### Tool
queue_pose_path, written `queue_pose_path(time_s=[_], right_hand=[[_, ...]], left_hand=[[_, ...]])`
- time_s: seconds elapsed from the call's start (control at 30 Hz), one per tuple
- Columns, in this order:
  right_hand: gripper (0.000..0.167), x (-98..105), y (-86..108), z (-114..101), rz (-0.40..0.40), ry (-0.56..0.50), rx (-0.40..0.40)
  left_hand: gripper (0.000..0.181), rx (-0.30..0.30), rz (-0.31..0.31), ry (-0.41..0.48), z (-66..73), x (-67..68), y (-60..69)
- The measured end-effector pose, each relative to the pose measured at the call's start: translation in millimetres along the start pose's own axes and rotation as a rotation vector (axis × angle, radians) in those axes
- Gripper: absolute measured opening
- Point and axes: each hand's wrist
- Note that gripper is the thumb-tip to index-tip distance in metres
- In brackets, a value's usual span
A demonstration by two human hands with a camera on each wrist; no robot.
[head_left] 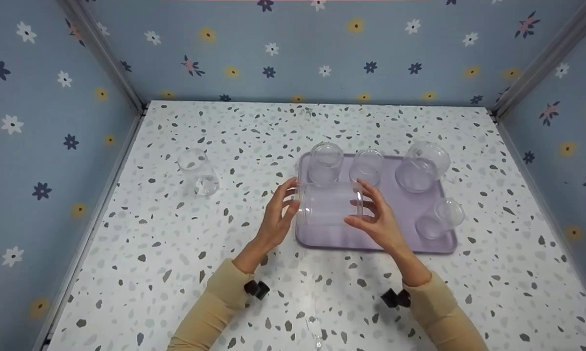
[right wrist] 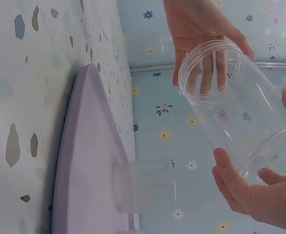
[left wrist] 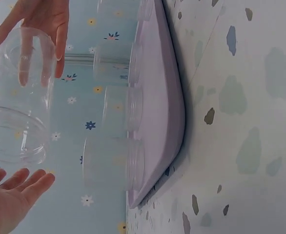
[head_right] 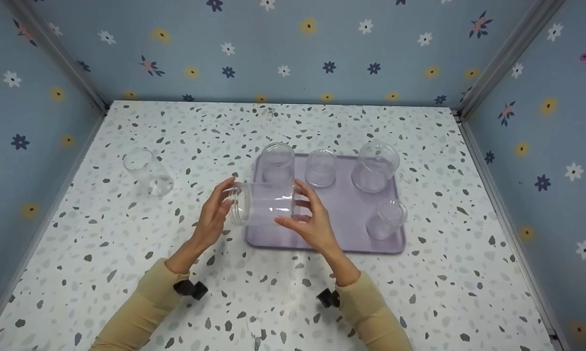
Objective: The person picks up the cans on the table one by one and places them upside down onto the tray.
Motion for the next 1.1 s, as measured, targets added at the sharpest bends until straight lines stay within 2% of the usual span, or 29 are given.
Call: queue_pose_path(time_s=[0.2, 0.43, 0.53, 0.77, 1.1], right_hand=[[0.080, 6, 1.2, -21, -0.006, 0.140, -0.017], [0.079, 12, 1.3, -36, -0.024, 0.346, 0.024], [0.080, 15, 0.8, -38, -0.041, 0.421, 0.066], [0.086, 27, -6.6, -13, -0.102, 0.607, 0.118], [0.087, 43, -10.1, -16, -0.165, 0.816, 0.179]], left_hand=[[0.033, -0.062, 0.079, -0.092, 1.6, 8.9, -1.0], [0.027, -0.046, 0.144, -0.214, -34.3, 32.2, 2.7], [0.027, -0.027, 0.160, -0.257, -33.8, 39.6, 2.4], [0.029, 0.003, 0.190, -0.359, -31.5, 58.2, 0.9], [0.034, 0.046, 0.204, -0.499, -29.2, 87.3, -5.4]])
Point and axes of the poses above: each hand's wrist, its own y-axis away from the middle knuckle, its own x-axis out of the back of the hand, z = x × y, and after that the axes turned 13 degrees about y, right-handed
